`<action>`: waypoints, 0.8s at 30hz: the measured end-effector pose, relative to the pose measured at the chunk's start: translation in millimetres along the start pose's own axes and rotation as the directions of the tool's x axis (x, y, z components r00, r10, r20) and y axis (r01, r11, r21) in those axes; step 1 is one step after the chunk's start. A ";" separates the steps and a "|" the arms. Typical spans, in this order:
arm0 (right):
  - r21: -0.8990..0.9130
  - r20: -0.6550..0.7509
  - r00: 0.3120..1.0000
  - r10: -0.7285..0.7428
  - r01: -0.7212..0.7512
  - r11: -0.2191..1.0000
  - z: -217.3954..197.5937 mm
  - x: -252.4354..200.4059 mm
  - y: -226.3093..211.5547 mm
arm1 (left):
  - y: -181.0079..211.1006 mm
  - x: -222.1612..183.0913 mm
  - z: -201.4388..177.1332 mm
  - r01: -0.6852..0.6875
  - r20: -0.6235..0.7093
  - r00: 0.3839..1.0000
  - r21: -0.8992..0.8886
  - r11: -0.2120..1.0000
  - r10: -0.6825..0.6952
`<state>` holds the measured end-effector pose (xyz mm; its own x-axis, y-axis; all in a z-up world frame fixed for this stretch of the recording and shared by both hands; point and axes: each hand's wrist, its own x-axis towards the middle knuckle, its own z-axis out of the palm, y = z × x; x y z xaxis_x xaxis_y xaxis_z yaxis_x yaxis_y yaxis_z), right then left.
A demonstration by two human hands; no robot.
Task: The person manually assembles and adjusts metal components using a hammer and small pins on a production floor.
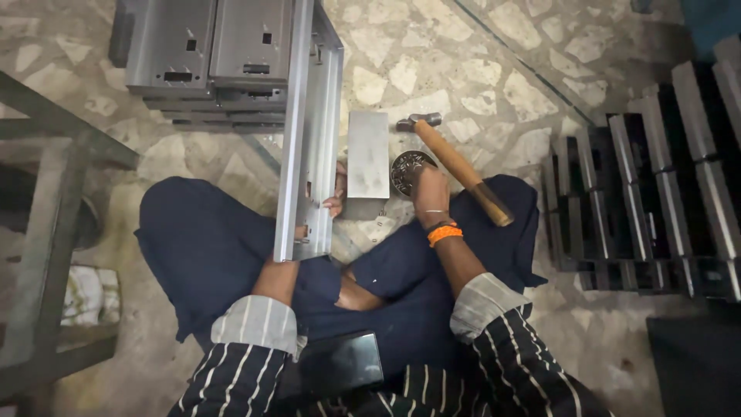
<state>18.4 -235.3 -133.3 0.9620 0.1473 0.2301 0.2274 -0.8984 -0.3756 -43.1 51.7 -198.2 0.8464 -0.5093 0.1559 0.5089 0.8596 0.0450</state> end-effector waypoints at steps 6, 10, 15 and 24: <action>0.246 -0.060 0.995 -0.083 0.095 0.965 -20.1 -3.3 -11.8 | 0.3 -0.4 -33.4 -0.058 -0.026 0.998 0.038 0.998 0.059; 0.363 -0.262 0.952 -0.158 0.249 0.898 -46.6 -13.5 -33.2 | -8.5 -4.8 34.8 -0.146 0.042 0.989 0.216 0.965 0.140; 0.694 0.130 0.955 0.268 -0.280 0.663 -98.0 -32.2 -70.9 | -21.8 0.5 57.3 -0.132 0.056 0.991 0.213 0.968 0.123; 0.886 0.204 0.979 0.008 -0.188 0.424 -153.4 -40.7 -120.0 | -26.8 -9.5 67.9 -0.121 0.065 0.992 0.223 0.967 0.109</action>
<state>-71.3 -197.0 40.1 0.9745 0.2212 0.0387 0.0493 -0.0426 -0.9979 -75.4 36.2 -133.9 0.8846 -0.4091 0.2240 0.3554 0.9022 0.2445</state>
